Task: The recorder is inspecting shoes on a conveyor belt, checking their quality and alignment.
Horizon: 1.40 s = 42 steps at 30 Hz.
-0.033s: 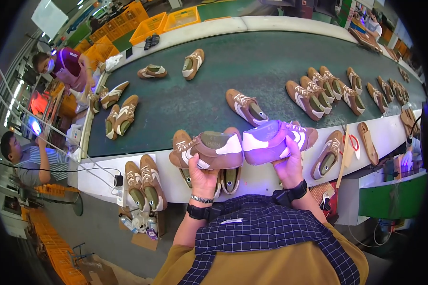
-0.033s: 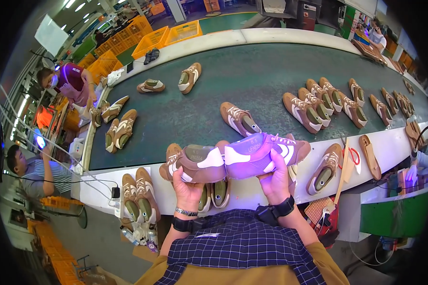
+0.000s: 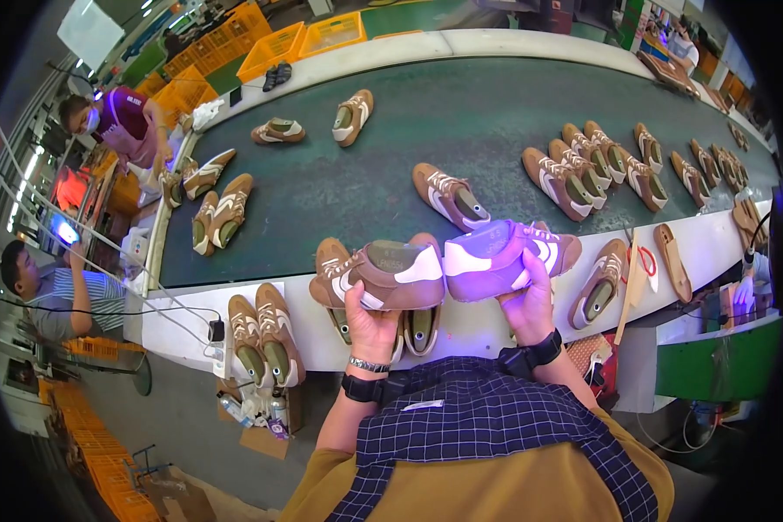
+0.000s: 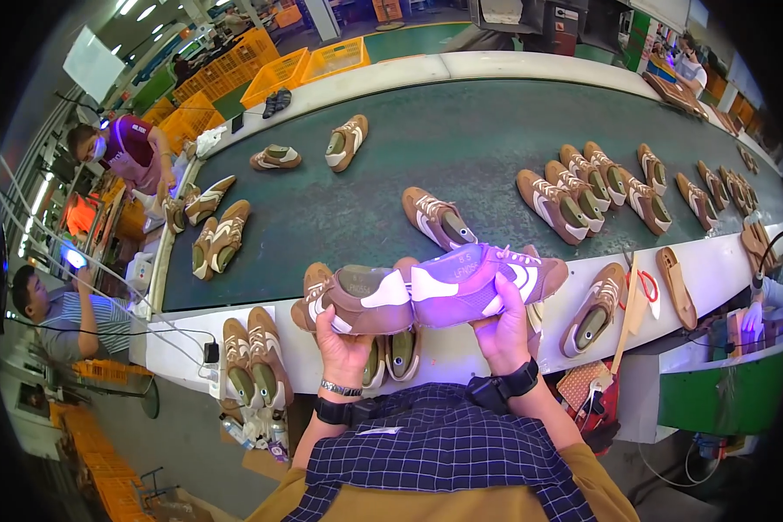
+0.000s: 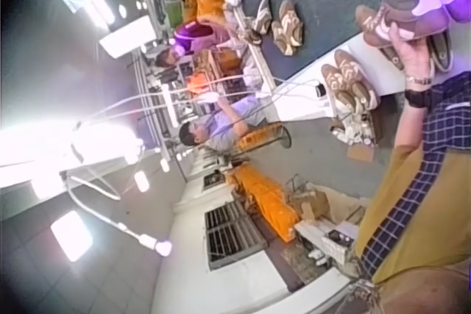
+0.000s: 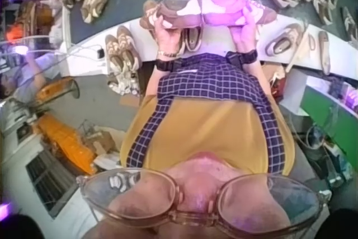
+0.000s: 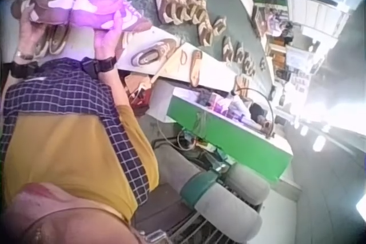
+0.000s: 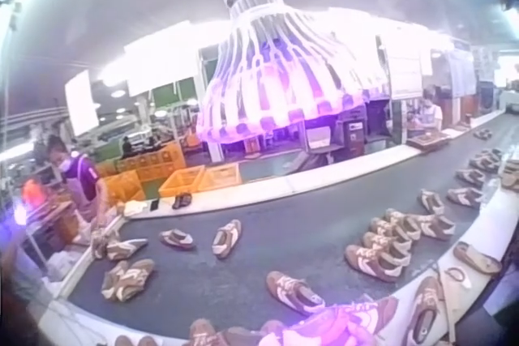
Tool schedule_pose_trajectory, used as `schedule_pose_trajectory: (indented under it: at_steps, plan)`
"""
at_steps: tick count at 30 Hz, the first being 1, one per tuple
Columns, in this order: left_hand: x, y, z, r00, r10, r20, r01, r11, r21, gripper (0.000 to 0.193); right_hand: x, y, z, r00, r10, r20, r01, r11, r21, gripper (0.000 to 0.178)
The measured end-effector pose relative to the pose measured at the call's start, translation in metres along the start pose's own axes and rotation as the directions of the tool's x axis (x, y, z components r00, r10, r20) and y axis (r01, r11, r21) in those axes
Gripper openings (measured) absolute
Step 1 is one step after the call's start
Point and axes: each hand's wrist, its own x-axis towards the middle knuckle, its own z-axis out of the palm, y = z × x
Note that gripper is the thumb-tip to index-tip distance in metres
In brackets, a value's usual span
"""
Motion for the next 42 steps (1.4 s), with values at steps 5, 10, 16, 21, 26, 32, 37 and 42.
schedule_pose_trajectory:
  at_steps: [5, 10, 16, 21, 26, 32, 37, 42]
  plan:
    - [0.002, -0.002, 0.001, 0.999, 0.014, -0.053, -0.012, 0.999, 0.040, 0.049, 0.002, -0.001, -0.001, 0.999, 0.027, -0.028, -0.028, 1.000, -0.012, 0.043]
    - [0.005, -0.004, 0.000, 0.998, 0.013, -0.061, -0.011, 0.999, 0.035, 0.049, 0.005, 0.002, -0.001, 0.999, 0.021, -0.046, -0.021, 1.000, -0.002, 0.041]
    - [0.011, -0.006, 0.001, 0.997, 0.017, -0.070, -0.013, 0.998, 0.054, 0.059, 0.009, 0.003, 0.000, 0.998, 0.014, -0.055, -0.014, 1.000, 0.005, 0.040]
    - [0.014, -0.008, 0.003, 0.997, -0.001, -0.072, 0.004, 0.999, 0.041, 0.058, 0.013, 0.003, -0.002, 0.997, 0.014, -0.073, -0.014, 1.000, 0.006, 0.040]
    - [0.015, -0.009, 0.006, 0.997, -0.012, -0.082, 0.015, 0.999, 0.029, 0.056, 0.016, 0.003, -0.007, 0.996, 0.039, -0.081, -0.038, 0.999, 0.006, 0.044]
    - [0.019, -0.011, 0.005, 0.998, -0.011, -0.057, 0.012, 1.000, 0.028, 0.054, 0.020, 0.004, -0.009, 0.997, 0.030, -0.077, -0.030, 1.000, 0.002, 0.043]
    - [0.023, -0.011, 0.002, 0.999, -0.014, -0.052, 0.016, 0.999, 0.039, 0.052, 0.022, 0.004, -0.009, 0.997, 0.015, -0.073, -0.014, 1.000, 0.007, 0.039]
    - [0.025, -0.012, 0.002, 0.999, 0.015, -0.037, -0.013, 0.998, 0.059, 0.051, 0.021, 0.002, -0.006, 0.999, 0.001, -0.035, -0.001, 1.000, -0.011, 0.041]
